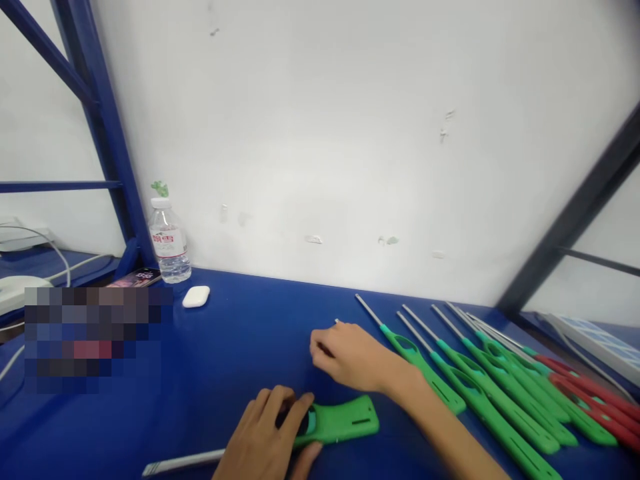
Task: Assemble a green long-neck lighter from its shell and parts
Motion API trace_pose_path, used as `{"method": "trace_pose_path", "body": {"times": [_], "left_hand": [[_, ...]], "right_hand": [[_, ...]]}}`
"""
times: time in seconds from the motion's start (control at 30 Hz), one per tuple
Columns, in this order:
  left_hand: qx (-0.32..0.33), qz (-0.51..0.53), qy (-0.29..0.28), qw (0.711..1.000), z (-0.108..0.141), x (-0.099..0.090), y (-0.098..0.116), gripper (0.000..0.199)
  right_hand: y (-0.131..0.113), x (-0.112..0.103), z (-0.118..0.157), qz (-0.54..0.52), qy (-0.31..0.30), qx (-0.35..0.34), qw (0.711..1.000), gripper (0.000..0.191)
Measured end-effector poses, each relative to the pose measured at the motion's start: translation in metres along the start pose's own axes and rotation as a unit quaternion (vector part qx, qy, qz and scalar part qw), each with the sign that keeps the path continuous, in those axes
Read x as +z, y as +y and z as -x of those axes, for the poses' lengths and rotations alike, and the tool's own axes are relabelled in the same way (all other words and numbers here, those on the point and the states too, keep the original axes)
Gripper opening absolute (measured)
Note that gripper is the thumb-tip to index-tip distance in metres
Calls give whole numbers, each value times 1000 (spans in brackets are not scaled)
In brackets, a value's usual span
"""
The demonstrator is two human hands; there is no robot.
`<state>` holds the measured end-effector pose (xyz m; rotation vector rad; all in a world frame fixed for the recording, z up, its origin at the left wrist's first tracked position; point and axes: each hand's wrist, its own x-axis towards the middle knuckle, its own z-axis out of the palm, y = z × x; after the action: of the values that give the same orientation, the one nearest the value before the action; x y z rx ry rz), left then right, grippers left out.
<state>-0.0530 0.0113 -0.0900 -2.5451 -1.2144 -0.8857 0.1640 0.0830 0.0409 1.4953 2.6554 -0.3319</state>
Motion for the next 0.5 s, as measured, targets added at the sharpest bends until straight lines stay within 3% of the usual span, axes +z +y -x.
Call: {"method": "trace_pose_path", "body": {"times": [0.23,0.5], "left_hand": [[-59,-52,7,997,4,-1,-5,42],[-77,-94,-9,993,6,4,-7,46]], "right_hand": [[41,-5,29,-144,-78,18,986,33],[48,-3,26,-239,-162,59,956,35]]}}
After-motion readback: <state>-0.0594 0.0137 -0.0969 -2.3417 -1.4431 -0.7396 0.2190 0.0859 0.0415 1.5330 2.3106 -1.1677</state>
